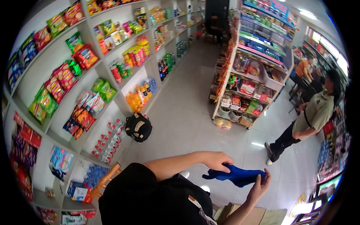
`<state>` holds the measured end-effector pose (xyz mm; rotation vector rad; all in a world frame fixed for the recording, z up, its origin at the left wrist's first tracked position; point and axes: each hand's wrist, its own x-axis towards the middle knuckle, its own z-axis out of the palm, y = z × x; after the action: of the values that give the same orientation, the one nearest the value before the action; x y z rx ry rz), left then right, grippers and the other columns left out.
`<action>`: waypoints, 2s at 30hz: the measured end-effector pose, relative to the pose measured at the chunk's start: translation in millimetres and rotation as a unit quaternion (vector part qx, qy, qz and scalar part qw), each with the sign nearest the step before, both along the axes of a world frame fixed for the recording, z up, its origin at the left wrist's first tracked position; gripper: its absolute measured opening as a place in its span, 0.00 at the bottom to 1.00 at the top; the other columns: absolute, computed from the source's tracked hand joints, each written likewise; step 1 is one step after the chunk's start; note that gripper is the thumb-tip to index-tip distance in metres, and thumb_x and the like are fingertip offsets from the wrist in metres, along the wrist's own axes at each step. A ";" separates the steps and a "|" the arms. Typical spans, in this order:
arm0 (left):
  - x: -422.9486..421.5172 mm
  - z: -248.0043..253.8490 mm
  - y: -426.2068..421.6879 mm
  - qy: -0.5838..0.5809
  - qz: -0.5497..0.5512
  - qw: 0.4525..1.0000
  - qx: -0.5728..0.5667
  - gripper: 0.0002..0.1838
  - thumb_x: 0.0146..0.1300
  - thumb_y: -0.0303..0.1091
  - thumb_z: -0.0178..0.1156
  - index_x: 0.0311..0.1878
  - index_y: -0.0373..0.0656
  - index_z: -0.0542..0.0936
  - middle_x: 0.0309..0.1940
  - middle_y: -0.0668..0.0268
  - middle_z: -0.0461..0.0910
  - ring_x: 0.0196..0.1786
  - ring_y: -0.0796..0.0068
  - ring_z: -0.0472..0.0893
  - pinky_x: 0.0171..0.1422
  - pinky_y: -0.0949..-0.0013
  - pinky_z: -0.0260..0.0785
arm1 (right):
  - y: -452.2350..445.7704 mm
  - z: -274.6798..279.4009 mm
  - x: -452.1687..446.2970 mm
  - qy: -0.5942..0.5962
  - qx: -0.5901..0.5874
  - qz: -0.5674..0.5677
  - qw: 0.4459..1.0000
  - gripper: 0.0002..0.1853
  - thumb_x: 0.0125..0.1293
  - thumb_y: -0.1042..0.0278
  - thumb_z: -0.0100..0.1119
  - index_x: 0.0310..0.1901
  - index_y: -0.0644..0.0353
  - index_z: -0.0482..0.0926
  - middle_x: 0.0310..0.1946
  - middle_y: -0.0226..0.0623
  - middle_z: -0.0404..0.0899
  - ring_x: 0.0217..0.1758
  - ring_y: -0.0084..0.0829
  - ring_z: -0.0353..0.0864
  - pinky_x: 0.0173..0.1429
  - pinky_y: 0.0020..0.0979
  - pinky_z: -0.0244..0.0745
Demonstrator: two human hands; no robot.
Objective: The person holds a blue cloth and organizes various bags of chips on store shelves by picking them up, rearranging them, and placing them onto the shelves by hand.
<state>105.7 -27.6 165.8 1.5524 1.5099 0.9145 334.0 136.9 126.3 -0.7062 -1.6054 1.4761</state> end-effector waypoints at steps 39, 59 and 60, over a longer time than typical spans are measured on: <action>-71.3 -24.8 -194.7 -0.072 0.552 0.807 0.196 0.13 0.69 0.38 0.56 0.44 0.39 0.68 0.33 0.60 0.74 0.35 0.73 0.73 0.42 0.67 0.68 | -141.5 -114.6 -233.8 -0.149 -0.377 0.475 0.782 0.17 0.71 0.60 0.55 0.53 0.64 0.72 0.48 0.37 0.79 0.51 0.32 0.79 0.58 0.36 0.75; -134.5 -29.2 -357.5 -0.021 0.701 0.684 0.201 0.12 0.68 0.35 0.57 0.47 0.40 0.68 0.28 0.58 0.76 0.29 0.72 0.75 0.38 0.67 0.68 | -264.9 -117.3 -380.8 -0.137 -0.372 0.583 0.709 0.20 0.70 0.55 0.55 0.57 0.58 0.71 0.55 0.40 0.77 0.56 0.39 0.79 0.60 0.42 0.75; -133.4 -31.2 -365.4 -0.034 0.716 0.673 0.183 0.12 0.68 0.35 0.57 0.47 0.40 0.67 0.24 0.61 0.75 0.26 0.74 0.72 0.33 0.67 0.65 | -265.0 -106.6 -385.8 -0.124 -0.375 0.589 0.705 0.19 0.69 0.57 0.57 0.56 0.59 0.72 0.56 0.41 0.77 0.58 0.40 0.77 0.63 0.44 0.73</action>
<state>-27.7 -393.0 134.6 0.1463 2.5208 2.1551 -51.8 -128.1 19.7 -0.1847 -1.6662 3.2146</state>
